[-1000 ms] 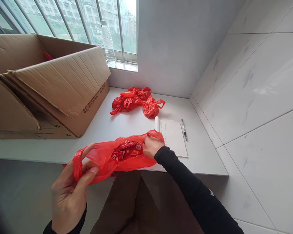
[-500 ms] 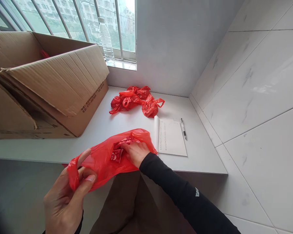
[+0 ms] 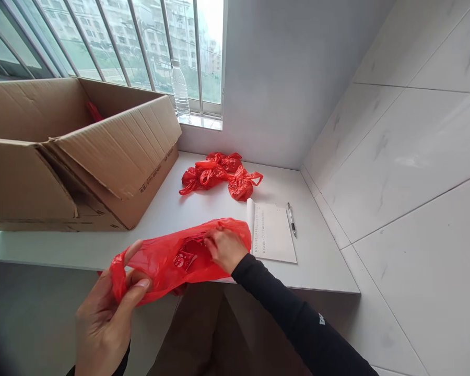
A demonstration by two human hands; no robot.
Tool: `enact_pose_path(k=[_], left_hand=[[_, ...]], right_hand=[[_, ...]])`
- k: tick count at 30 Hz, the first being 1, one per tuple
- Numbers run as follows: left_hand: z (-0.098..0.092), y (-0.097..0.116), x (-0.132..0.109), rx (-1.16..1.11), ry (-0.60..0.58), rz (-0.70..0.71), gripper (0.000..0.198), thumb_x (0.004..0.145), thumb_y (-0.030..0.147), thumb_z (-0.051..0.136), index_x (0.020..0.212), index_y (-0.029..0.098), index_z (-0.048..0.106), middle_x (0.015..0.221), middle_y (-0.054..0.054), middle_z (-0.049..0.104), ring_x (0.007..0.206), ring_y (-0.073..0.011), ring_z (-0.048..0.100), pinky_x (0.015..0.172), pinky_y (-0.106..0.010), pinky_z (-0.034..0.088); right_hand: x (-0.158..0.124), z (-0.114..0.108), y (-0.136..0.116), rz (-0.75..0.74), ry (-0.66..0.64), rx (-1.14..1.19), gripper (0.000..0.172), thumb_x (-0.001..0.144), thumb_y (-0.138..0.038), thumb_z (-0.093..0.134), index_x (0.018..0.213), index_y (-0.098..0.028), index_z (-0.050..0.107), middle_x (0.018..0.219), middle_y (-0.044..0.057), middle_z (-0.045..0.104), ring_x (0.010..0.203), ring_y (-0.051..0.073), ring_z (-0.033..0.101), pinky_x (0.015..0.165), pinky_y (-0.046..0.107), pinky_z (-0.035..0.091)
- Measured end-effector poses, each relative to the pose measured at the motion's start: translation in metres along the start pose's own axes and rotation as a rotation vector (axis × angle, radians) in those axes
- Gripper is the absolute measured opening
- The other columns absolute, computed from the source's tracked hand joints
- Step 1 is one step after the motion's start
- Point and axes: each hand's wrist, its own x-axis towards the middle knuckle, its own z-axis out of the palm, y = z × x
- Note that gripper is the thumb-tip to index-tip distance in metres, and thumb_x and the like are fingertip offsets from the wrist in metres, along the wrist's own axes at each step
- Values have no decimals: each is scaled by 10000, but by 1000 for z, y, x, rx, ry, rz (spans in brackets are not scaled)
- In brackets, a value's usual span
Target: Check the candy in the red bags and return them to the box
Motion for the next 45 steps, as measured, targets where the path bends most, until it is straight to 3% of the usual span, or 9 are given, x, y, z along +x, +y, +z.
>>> enact_pose_path(k=[9, 15, 21, 26, 31, 34, 37, 40, 45], left_hand=[[-4, -13, -8, 24, -45, 26, 422, 880, 305, 648, 1301, 308, 630, 826, 15, 603, 879, -149, 550, 881, -218, 469], [-4, -9, -12, 48, -41, 55, 365, 870, 310, 658, 1235, 310, 671, 887, 6, 636, 913, -161, 587, 916, -239, 489], [0, -3, -17, 37, 1, -12, 423, 865, 348, 665, 1287, 328, 638, 757, 25, 557, 828, -143, 552, 881, -232, 488], [-6, -6, -18, 77, 14, -23, 407, 852, 351, 673, 1256, 299, 656, 791, 11, 561, 837, -160, 562, 863, -272, 515], [-9, -13, -20, 106, 64, -2, 480, 866, 333, 647, 1339, 271, 595, 805, -4, 589, 805, -178, 583, 868, -339, 517], [-9, -22, -12, 113, 108, 115, 498, 890, 323, 609, 1384, 279, 562, 994, -46, 652, 960, -217, 607, 923, -373, 492], [-9, -41, 12, 210, 59, 316, 519, 934, 309, 538, 1450, 294, 480, 1300, -71, 598, 1180, -252, 562, 1051, -421, 430], [-7, -70, 53, 367, -88, 385, 575, 963, 312, 488, 1521, 291, 354, 1503, -88, 447, 1352, -276, 436, 1157, -472, 315], [7, -113, 111, 625, -380, 381, 617, 986, 332, 404, 1569, 230, 231, 1508, -142, 445, 1356, -307, 422, 1153, -533, 302]], right_hand=[[0, -13, 14, 168, -47, 161, 320, 1020, -365, 326, 1043, -217, 609, 820, -12, 710, 733, 150, 677, 663, 257, 512], [-9, -9, -2, 236, 77, 25, 311, 1006, -307, 359, 1215, -205, 567, 1072, 79, 708, 984, 242, 665, 814, 352, 491], [-12, 18, -28, -24, 85, -146, 256, 983, -313, 440, 1155, -233, 611, 1122, 70, 651, 1000, 235, 631, 720, 319, 473], [-1, 42, -22, -105, 36, -114, 189, 882, -333, 626, 1001, -186, 631, 1083, 83, 641, 1005, 240, 609, 807, 335, 486], [-10, 33, -19, -125, 104, -118, 238, 881, -139, 537, 1108, -187, 588, 1128, 107, 618, 1015, 263, 600, 823, 376, 497], [-29, 15, -17, -272, 194, 12, 295, 882, -92, 533, 1132, -238, 588, 1076, 60, 646, 982, 226, 625, 797, 343, 520], [-49, -5, 2, -343, 586, 165, 252, 915, -101, 530, 1095, -266, 592, 973, 30, 638, 953, 197, 617, 812, 336, 521], [-59, -11, 47, -209, 877, 132, 206, 912, -132, 545, 1072, -255, 583, 940, 34, 595, 856, 194, 572, 734, 348, 499], [-62, 14, 128, -1, 675, 39, 160, 964, -252, 493, 1095, -222, 581, 808, 3, 515, 715, 169, 509, 695, 344, 485]])
